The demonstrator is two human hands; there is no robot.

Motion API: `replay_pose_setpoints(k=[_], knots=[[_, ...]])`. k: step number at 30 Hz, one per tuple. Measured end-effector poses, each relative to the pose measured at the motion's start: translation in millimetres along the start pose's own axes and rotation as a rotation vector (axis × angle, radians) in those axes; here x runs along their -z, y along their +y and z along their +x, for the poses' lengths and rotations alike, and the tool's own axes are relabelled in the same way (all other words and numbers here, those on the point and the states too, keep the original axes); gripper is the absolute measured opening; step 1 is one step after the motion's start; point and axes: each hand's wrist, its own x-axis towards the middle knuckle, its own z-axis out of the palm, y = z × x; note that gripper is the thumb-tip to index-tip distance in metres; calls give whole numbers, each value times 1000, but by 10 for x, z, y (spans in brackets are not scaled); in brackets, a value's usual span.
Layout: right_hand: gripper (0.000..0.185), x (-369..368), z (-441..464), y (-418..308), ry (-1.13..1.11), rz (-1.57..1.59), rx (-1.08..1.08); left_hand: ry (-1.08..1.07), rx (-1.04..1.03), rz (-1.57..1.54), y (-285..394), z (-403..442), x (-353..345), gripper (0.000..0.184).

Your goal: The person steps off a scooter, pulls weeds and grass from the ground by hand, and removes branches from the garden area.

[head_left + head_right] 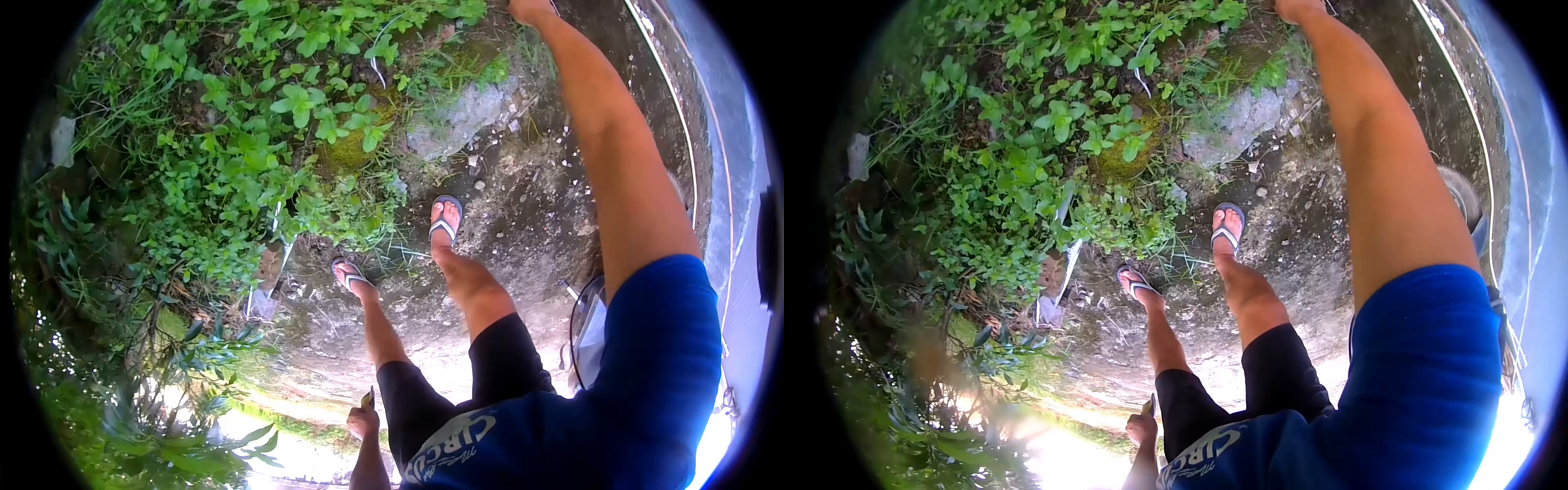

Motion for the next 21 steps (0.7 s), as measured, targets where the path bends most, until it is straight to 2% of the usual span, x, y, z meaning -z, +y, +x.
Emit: replay_pose_setpoints(k=[3, 6, 8, 11, 12, 14, 17, 19, 21], knots=[[11, -116, -7, -26, 48, -137, -3, -35, 23, 9, -43, -55, -25, 39], [34, 325, -325, 102, -159, 168, -275, -40, 41, -5, -67, -75, -152, 39], [31, 416, -599, 278, -226, 64, -152, -66, 57, -4, -142, -98, -278, 39], [33, 316, -1199, 559, -213, 162, -279, -120, -9, 25, -193, -157, -429, 37], [32, 345, -1384, 569, -232, 237, -348, -115, -56, 33, -173, -126, -509, 36], [30, -136, -1657, 707, -191, 388, -515, -141, -74, -39, -136, -27, -574, 35], [21, -397, -2014, 582, -102, 1223, -1005, -178, -127, 3, -264, 61, -596, 31], [16, -471, -2028, 537, -176, 543, -416, -143, -170, 42, -303, 225, -682, 28], [13, -754, -1975, 303, -170, 935, -589, -166, -127, 39, -468, 351, -768, 27]])
